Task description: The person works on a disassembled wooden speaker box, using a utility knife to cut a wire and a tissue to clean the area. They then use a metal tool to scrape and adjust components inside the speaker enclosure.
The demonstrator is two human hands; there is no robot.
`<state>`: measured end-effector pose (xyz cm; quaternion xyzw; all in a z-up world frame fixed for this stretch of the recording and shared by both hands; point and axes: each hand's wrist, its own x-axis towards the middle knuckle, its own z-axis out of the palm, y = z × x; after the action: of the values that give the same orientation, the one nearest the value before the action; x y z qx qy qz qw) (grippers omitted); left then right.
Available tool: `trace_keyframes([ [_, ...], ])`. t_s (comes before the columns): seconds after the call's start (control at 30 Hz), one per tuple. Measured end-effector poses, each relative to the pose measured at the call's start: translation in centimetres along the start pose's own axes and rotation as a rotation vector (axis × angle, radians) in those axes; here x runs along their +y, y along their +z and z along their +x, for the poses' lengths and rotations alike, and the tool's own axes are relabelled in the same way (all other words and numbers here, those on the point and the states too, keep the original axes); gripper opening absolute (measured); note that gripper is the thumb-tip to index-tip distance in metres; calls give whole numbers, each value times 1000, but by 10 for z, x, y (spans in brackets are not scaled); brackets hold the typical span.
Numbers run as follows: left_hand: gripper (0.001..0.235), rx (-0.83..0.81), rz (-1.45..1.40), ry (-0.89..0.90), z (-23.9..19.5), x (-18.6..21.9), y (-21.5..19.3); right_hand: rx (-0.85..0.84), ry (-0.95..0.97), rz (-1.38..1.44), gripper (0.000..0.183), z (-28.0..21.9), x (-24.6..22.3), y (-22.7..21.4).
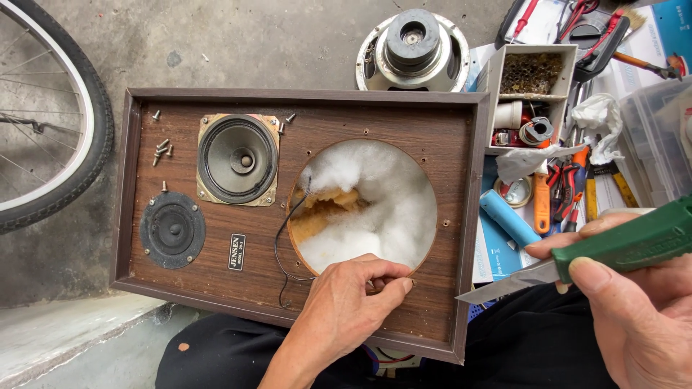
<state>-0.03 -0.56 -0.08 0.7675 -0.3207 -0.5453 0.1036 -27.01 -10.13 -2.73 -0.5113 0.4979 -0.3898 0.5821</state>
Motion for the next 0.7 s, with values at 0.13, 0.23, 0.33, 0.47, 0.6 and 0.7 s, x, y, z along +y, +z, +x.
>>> trace_keyframes([
  [0.13, 33, 157, 23, 247, 3, -33, 26, -13, -3, -40, 26, -1, -15, 9],
  [0.23, 17, 586, 150, 673, -2, -48, 47, -22, -5, -16, 30, -3, -25, 16],
  [0.33, 10, 737, 285, 780, -9, -49, 56, 3, 50, -30, 27, -5, -33, 21],
  [0.47, 11, 795, 377, 799, -14, -45, 61, -33, -60, 59, 27, -8, -28, 19],
  [0.6, 13, 807, 433, 773, -15, -42, 68, -38, -11, 59, 24, -9, -36, 20],
  [0.7, 13, 789, 424, 677, -10, -45, 72, -43, -5, 91, 27, -10, -37, 19],
])
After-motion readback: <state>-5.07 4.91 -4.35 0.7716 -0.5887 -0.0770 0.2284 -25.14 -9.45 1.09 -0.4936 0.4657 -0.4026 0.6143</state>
